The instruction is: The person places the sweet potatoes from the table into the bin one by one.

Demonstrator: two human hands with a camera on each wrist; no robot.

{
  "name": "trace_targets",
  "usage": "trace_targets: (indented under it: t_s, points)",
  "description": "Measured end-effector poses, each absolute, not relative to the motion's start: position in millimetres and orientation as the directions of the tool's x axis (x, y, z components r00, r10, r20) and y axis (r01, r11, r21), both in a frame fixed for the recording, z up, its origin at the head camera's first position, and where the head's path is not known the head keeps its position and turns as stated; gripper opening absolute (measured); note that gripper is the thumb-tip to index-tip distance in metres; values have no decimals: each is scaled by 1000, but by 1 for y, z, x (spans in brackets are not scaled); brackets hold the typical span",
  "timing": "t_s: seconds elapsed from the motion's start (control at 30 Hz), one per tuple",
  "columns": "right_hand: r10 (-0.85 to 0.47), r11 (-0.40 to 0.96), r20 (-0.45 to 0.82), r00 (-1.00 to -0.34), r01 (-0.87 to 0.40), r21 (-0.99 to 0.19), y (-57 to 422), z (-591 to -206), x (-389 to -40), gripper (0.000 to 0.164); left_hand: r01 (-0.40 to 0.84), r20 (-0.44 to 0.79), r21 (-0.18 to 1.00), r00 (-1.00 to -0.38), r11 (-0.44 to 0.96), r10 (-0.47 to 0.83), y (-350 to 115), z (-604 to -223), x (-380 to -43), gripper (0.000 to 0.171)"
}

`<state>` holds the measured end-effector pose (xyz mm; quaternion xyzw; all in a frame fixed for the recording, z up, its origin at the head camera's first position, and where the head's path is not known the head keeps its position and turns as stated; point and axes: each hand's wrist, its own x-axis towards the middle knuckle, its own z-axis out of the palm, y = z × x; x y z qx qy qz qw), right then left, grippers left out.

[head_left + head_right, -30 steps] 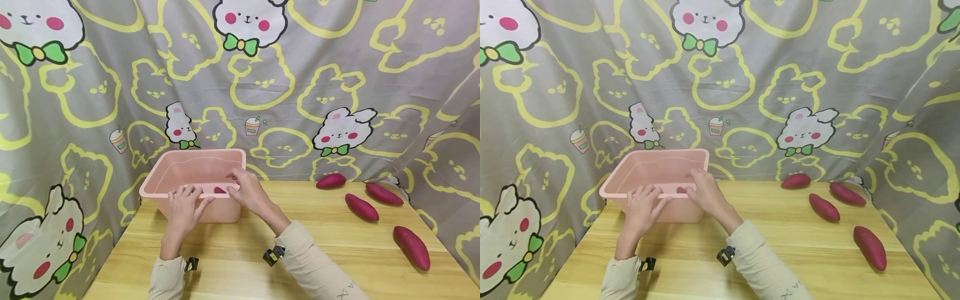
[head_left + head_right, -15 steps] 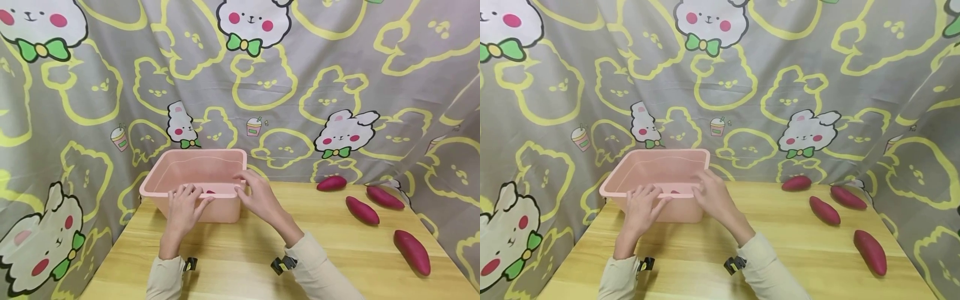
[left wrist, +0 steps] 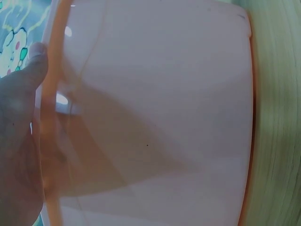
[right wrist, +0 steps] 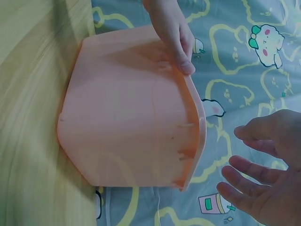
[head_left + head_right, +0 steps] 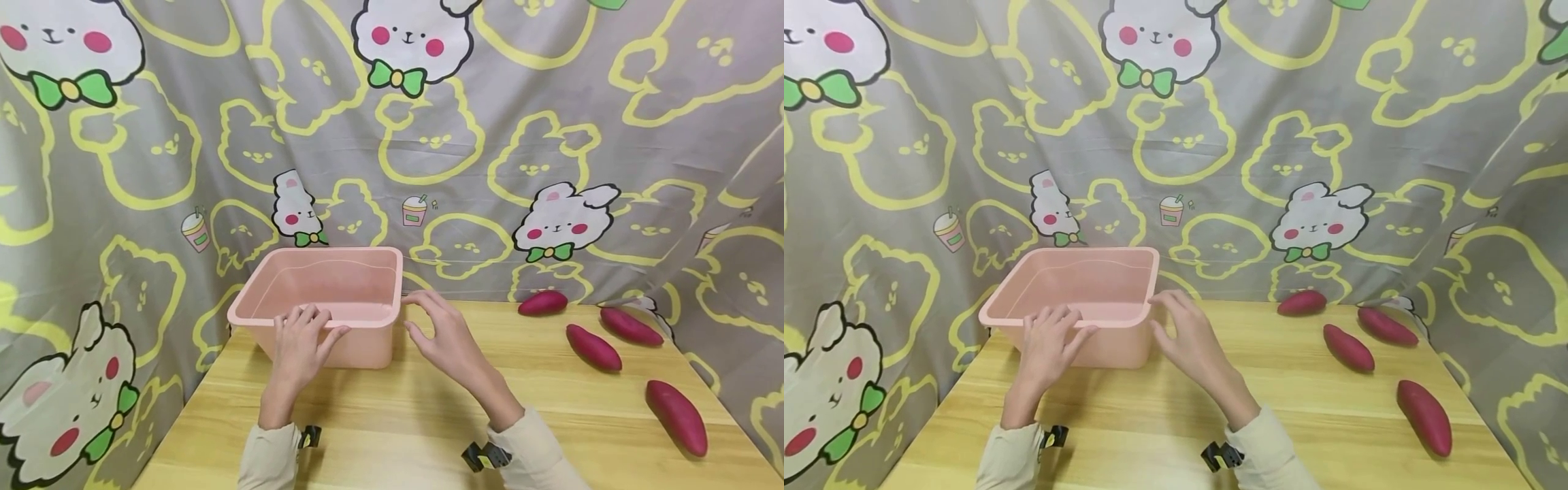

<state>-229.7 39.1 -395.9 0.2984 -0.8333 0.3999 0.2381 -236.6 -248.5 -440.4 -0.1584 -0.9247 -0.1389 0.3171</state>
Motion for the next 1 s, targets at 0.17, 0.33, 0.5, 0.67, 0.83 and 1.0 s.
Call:
trace_targets:
  t_s: [0.17, 0.33, 0.5, 0.67, 0.83, 1.0]
  points:
    - [-286, 506, 643, -711, -682, -529, 49, -403, -224, 38, 374, 630, 156, -750, 914, 199, -250, -441, -237, 36]
    - [-242, 527, 638, -731, -651, -546, 70, -414, -215, 41, 386, 615, 155, -758, 909, 217, -244, -441, -240, 37]
    - [-216, 565, 640, -738, -629, -534, 89, -424, -209, 42, 402, 628, 167, -747, 900, 217, -239, -439, -240, 35]
    - [-198, 585, 650, -733, -621, -522, 103, -431, -205, 44, 404, 643, 158, -735, 901, 217, -241, -440, -240, 36]
    - [-185, 596, 655, -733, -613, -518, 112, -432, -208, 45, 381, 628, 159, -751, 911, 205, -244, -440, -239, 36]
    - [-188, 617, 639, -746, -596, -514, 118, -435, -211, 45, 370, 619, 162, -760, 915, 198, -247, -441, -236, 35]
